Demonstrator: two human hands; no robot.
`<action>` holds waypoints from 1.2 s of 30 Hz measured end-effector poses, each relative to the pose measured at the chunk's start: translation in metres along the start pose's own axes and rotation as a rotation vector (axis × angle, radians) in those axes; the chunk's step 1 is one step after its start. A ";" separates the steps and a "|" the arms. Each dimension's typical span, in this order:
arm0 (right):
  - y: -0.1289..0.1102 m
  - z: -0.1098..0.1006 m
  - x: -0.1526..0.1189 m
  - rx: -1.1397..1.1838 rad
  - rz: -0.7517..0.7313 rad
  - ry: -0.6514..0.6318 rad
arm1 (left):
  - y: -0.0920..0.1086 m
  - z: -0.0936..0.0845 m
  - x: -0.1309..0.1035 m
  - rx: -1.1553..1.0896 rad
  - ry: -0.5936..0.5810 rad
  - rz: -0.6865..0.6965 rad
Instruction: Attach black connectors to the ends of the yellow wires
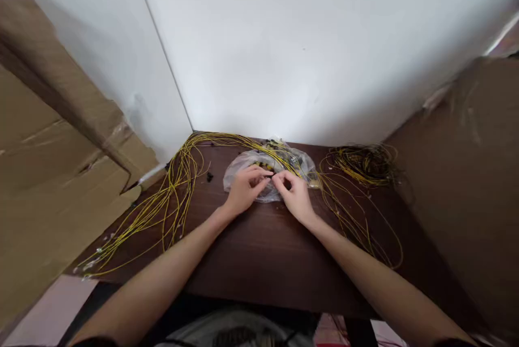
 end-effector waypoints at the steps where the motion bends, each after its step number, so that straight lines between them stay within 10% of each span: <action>1: 0.000 0.000 0.000 -0.004 0.000 0.003 | 0.000 0.000 0.000 -0.002 -0.002 0.001; 36: -0.007 -0.002 -0.003 -0.078 -0.101 0.051 | 0.012 -0.002 0.001 -0.012 0.043 0.064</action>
Point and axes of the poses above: each hand's wrist, its own x-axis towards the middle knuckle, its own z-axis out of the palm, y = z × x, the point moved 1 cm from there along x, towards the middle knuckle, and after that the axes turned 1 degree about -z, right-handed, at the moved point
